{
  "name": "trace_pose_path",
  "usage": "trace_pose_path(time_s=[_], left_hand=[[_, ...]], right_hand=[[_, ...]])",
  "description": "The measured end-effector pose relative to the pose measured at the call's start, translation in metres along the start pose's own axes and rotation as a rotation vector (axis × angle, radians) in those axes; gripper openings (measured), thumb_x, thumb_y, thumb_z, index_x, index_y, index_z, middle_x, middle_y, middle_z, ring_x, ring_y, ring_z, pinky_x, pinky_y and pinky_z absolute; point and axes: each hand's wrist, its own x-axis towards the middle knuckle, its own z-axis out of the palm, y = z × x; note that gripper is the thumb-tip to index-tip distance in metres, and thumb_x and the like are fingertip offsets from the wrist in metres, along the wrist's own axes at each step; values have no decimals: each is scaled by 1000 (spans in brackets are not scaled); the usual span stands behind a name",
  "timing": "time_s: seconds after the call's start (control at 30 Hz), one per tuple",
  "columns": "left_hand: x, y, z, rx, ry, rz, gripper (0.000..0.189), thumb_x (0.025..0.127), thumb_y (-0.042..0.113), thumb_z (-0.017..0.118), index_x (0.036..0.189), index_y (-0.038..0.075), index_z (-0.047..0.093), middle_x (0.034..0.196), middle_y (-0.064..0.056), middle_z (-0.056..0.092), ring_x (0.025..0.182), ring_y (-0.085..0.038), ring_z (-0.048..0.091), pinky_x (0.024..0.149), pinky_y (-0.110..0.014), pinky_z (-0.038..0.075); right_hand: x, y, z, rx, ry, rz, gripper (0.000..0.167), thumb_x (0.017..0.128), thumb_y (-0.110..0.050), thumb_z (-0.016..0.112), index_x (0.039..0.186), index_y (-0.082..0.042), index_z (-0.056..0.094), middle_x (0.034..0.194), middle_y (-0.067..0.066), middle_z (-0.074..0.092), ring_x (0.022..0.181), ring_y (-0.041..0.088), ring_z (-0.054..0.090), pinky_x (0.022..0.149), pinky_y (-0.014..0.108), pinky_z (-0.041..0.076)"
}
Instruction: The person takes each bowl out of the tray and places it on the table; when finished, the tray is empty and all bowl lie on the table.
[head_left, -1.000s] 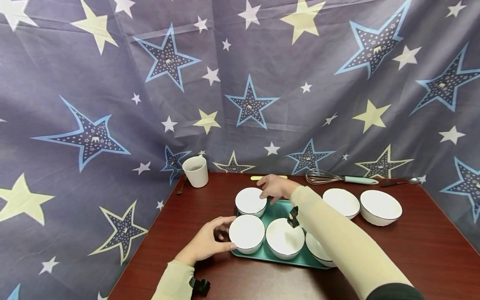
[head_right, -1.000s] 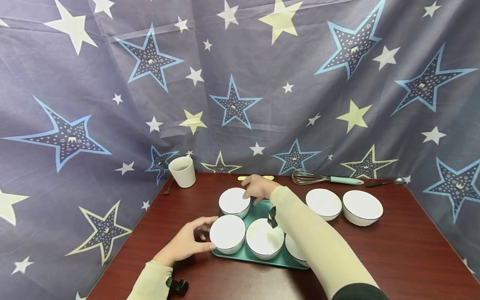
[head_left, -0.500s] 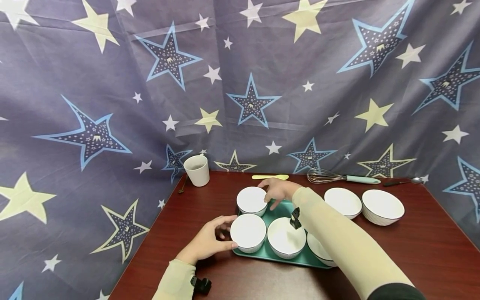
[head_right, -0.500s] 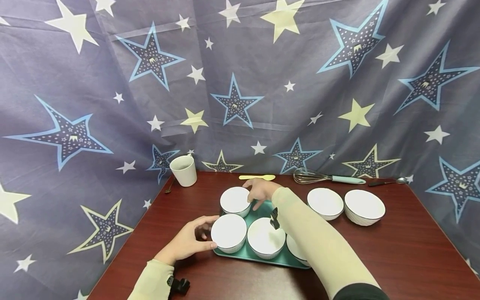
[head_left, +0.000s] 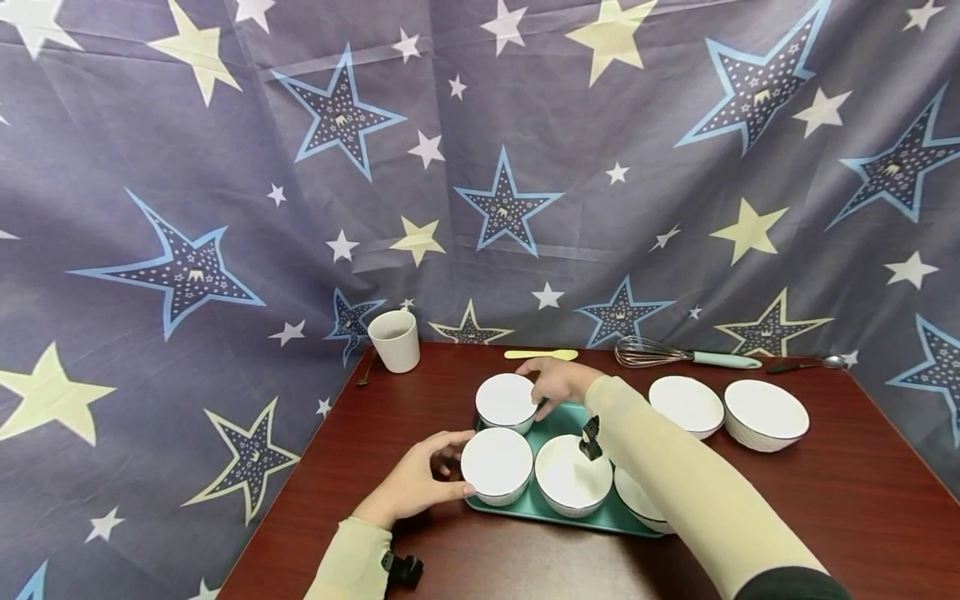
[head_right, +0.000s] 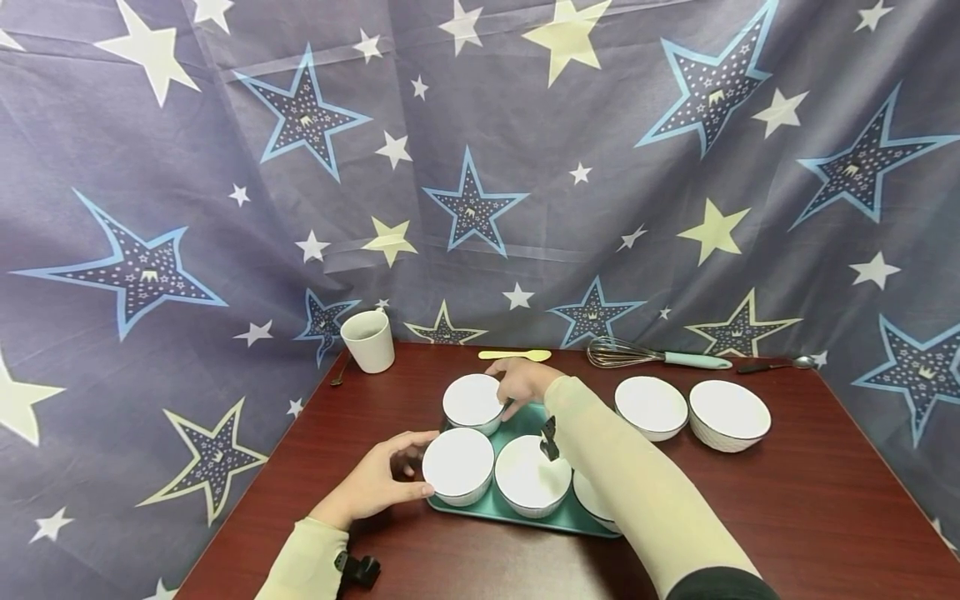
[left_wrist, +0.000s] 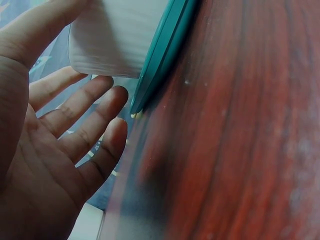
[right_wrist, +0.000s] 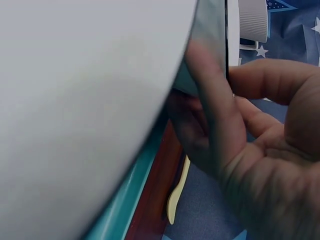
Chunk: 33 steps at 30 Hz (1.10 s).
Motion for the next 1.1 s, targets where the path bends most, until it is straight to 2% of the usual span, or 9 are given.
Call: trace_pose_path(time_s=[0.23,0.4,0.57,0.7,0.97,1.1], left_hand=[[1,-1,1,26,-2,42,73,82,32,92,148,23,60,125,4,67,106,-17,66,82,-37,58],[1,-2,1,31,-6,25,74,82,34,93,148,26,60,125,7,67,107,-16,66,83,-36,58],[1,-1,0,18,-10,1,75,81,34,94,147,30,60,125,9,67,108,-16,66,85,-36,58],[0,-2,0,20,-11,-1,74,81,35,93,147,31,60,124,8,67,109,-16,66,85,-35,57],[0,-1,0,13,-10,3,74,82,33,93,147,28,60,125,7,67,108,-18,66,85,-36,57],[0,0,0,5,-10,19,72,83,31,92,147,26,60,123,4,67,108,-21,67,84,-40,58]], right_hand=[[-1,2,-4,-23,45,3,67,86,24,55,148,1,50,131,28,51,93,36,70,76,48,63],[-2,4,-9,-19,72,-23,69,84,25,57,149,0,51,123,27,54,90,36,69,73,49,63],[-5,3,-12,7,84,-47,71,82,27,58,148,0,53,118,27,56,90,36,69,77,55,61],[-9,1,-15,34,92,-62,72,82,27,58,148,0,53,120,27,57,91,37,70,79,58,60],[-19,2,-21,44,96,-127,72,82,24,60,149,0,51,127,29,55,95,38,70,73,52,62],[-25,5,-25,64,107,-144,72,82,23,61,150,-2,52,130,29,56,97,38,70,78,57,61]])
